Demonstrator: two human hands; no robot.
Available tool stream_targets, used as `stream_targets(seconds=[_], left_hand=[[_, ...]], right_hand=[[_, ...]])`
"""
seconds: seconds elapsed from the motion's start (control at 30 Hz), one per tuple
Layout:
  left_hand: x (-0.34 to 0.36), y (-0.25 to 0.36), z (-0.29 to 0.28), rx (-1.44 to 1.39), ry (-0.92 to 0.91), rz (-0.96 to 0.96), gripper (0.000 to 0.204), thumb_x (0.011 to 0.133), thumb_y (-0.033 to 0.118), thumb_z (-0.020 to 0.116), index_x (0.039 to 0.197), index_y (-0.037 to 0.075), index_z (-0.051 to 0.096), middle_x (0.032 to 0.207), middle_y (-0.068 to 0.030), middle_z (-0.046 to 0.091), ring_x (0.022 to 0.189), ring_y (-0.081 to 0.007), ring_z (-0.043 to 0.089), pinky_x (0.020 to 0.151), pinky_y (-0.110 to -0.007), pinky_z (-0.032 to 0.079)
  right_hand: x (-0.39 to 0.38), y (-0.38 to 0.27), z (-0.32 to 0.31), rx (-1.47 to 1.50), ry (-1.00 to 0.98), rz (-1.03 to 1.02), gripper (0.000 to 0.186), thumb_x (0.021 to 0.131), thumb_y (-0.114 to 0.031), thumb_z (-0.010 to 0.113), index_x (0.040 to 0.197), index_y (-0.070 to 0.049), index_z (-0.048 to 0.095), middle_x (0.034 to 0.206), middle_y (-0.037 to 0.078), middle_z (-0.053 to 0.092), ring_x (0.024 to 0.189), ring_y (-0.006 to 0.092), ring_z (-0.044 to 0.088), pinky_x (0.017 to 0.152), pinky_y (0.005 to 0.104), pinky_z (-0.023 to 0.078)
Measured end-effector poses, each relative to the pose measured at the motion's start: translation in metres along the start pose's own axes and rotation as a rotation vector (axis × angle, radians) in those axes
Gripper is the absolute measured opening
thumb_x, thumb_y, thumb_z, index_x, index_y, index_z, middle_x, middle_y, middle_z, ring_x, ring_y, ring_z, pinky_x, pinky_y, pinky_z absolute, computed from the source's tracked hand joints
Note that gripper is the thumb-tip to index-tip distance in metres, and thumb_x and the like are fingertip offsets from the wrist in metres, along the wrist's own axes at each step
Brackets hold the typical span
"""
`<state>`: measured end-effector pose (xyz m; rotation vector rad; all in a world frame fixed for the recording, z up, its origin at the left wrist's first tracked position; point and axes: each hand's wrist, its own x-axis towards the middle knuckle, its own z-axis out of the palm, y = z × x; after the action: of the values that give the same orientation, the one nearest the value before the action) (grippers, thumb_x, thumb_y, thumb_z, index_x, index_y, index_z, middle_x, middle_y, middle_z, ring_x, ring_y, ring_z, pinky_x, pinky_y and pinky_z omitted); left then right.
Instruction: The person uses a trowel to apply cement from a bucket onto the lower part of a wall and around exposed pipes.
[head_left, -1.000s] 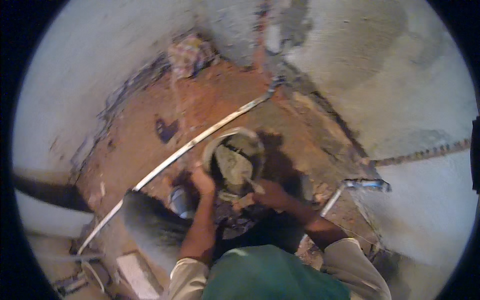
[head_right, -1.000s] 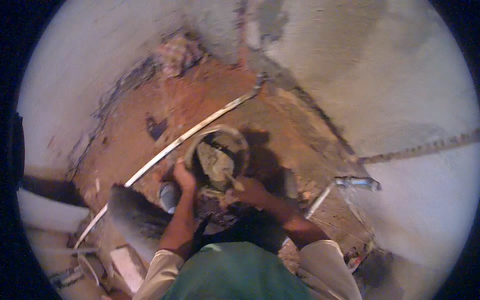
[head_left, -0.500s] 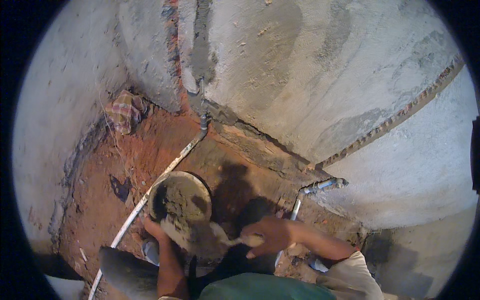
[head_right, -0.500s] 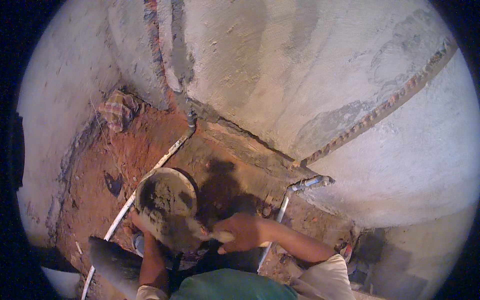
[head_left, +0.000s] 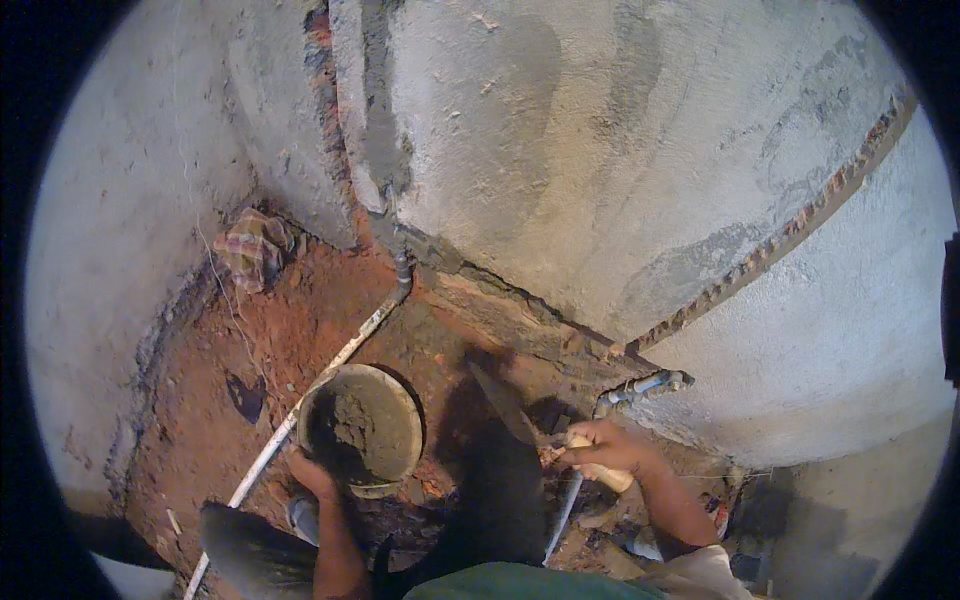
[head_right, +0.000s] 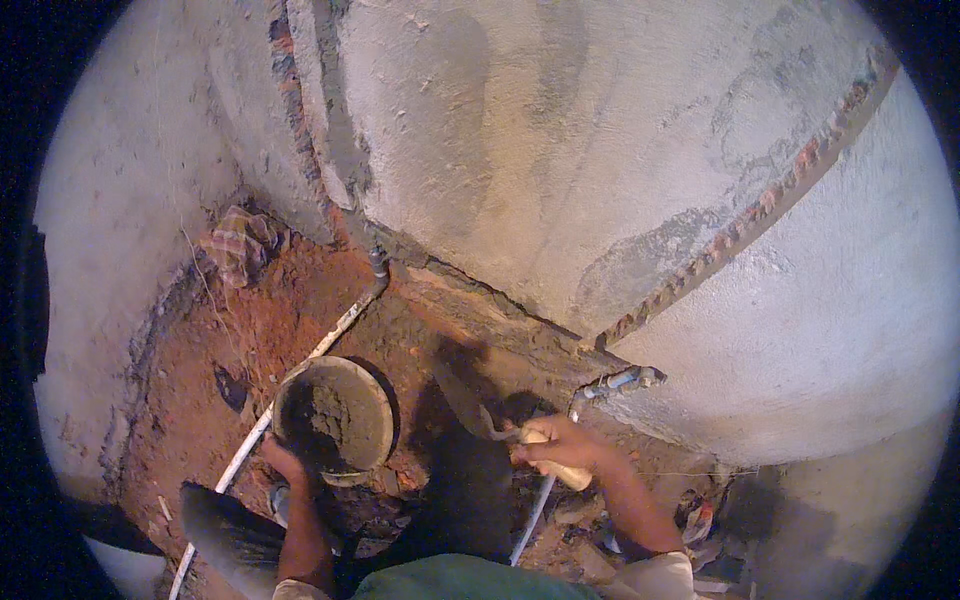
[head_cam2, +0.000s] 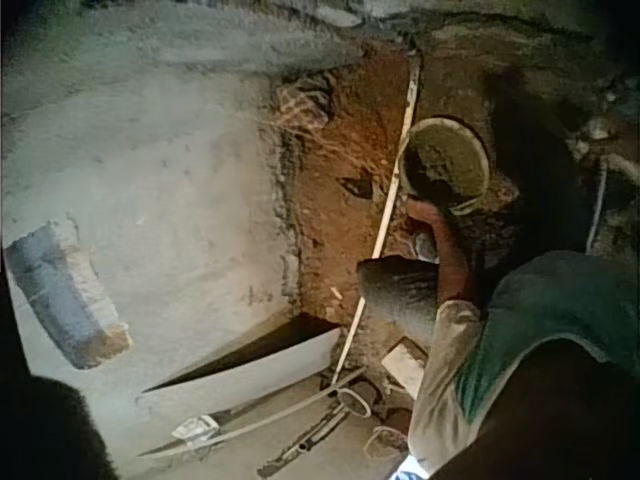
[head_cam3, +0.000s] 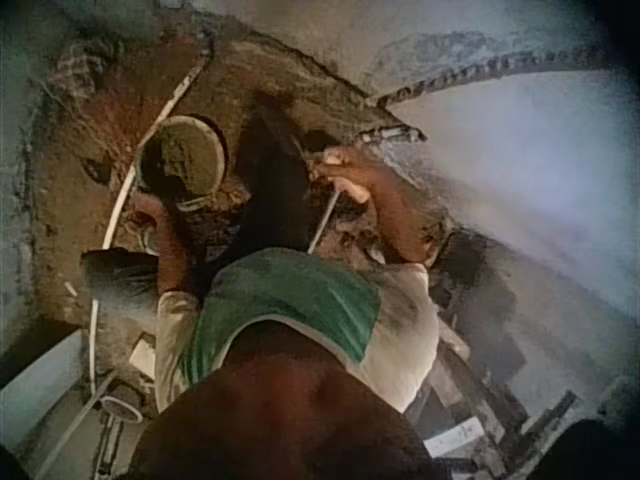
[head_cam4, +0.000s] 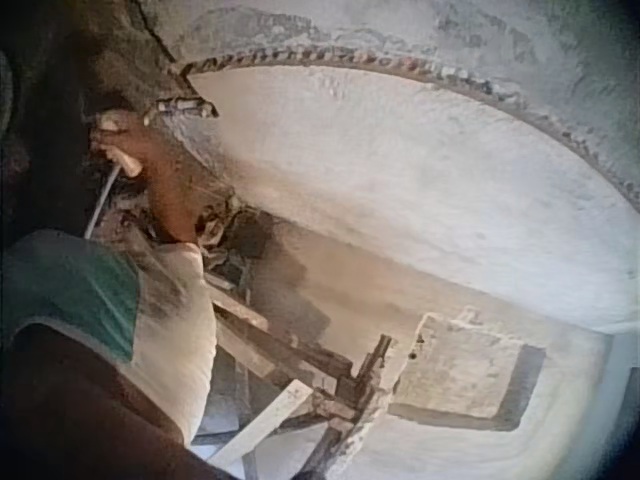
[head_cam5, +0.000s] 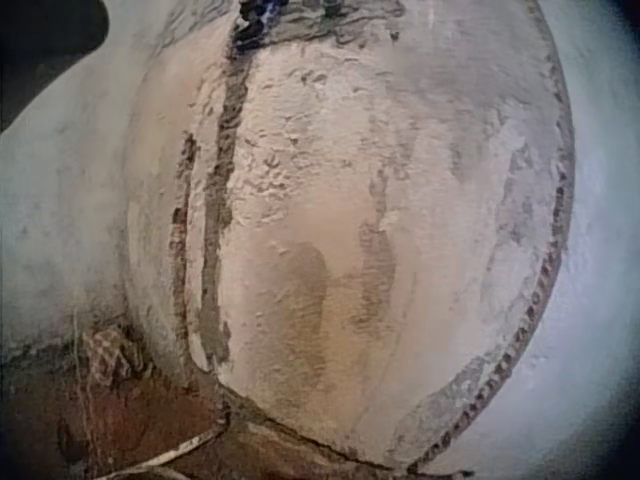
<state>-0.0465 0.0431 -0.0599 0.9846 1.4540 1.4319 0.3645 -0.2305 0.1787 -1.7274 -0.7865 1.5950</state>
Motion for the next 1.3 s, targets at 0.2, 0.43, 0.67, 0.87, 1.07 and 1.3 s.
stream_targets(seconds=[0.2, 0.43, 0.67, 0.87, 1.07, 1.3], left_hand=[[-0.027, 0.030, 0.024, 0.840, -0.010, 0.331, 0.034, 0.094, 0.018, 0.036, 0.099, -0.010, 0.055, 0.093, -0.0243, 0.058, 0.085, -0.0354, 0.053, 0.079, -0.039, 0.040], [-0.036, 0.033, 0.042, 0.604, 0.090, 0.175, 0.042, 0.094, 0.026, 0.037, 0.093, -0.013, 0.055, 0.091, -0.0288, 0.057, 0.085, -0.0387, 0.052, 0.079, -0.042, 0.039], [-0.032, 0.031, 0.038, 0.517, 0.094, 0.198, 0.045, 0.094, 0.027, 0.038, 0.110, -0.013, 0.053, 0.109, -0.0300, 0.055, 0.101, -0.0405, 0.052, 0.090, -0.039, 0.038], [-0.034, 0.056, 0.050, 0.435, 0.047, 0.093, 0.047, 0.095, 0.028, 0.038, 0.114, -0.013, 0.050, 0.111, -0.0292, 0.055, 0.103, -0.0399, 0.052, 0.091, -0.038, 0.038], [-0.003, 0.039, 0.034, 0.391, -0.015, 0.025, 0.046, 0.094, 0.027, 0.038, 0.113, -0.013, 0.050, 0.112, -0.0286, 0.055, 0.103, -0.0375, 0.052, 0.092, -0.037, 0.038], [0.003, 0.046, 0.039, 0.392, -0.021, 0.077, 0.045, 0.093, 0.023, 0.038, 0.111, -0.016, 0.050, 0.109, -0.0291, 0.056, 0.103, -0.0379, 0.052, 0.093, -0.038, 0.037]], right_hand=[[0.000, 0.034, 0.029, 0.122, 0.163, -0.040, 0.016, 0.087, -0.019, 0.057, 0.090, -0.004, 0.056, 0.074, 0.006, 0.058, 0.063, 0.0144, 0.058, 0.056, 0.0289, 0.048], [0.009, 0.052, 0.023, -0.617, 0.526, -0.320, 0.030, 0.087, -0.027, 0.056, 0.101, -0.001, 0.052, 0.083, 0.022, 0.062, 0.074, 0.0399, 0.061, 0.065, 0.0461, 0.048], [0.033, 0.016, -0.006, -0.857, 0.752, -0.070, 0.041, 0.083, -0.035, 0.060, 0.104, -0.001, 0.049, 0.077, 0.022, 0.061, 0.072, 0.0427, 0.059, 0.063, 0.0481, 0.046], [0.046, -0.008, -0.019, -1.037, 0.908, -0.152, 0.037, 0.083, -0.031, 0.060, 0.101, -0.002, 0.047, 0.069, 0.023, 0.061, 0.067, 0.0420, 0.060, 0.059, 0.0504, 0.047], [0.044, -0.024, 0.005, -0.966, 0.960, -0.066, 0.035, 0.083, -0.029, 0.060, 0.102, -0.002, 0.048, 0.071, 0.023, 0.061, 0.069, 0.0427, 0.060, 0.062, 0.0501, 0.048], [0.031, -0.022, 0.046, -0.977, 1.018, 0.190, 0.039, 0.082, -0.027, 0.060, 0.108, -0.002, 0.047, 0.086, 0.025, 0.061, 0.077, 0.0427, 0.060, 0.066, 0.0489, 0.049]])
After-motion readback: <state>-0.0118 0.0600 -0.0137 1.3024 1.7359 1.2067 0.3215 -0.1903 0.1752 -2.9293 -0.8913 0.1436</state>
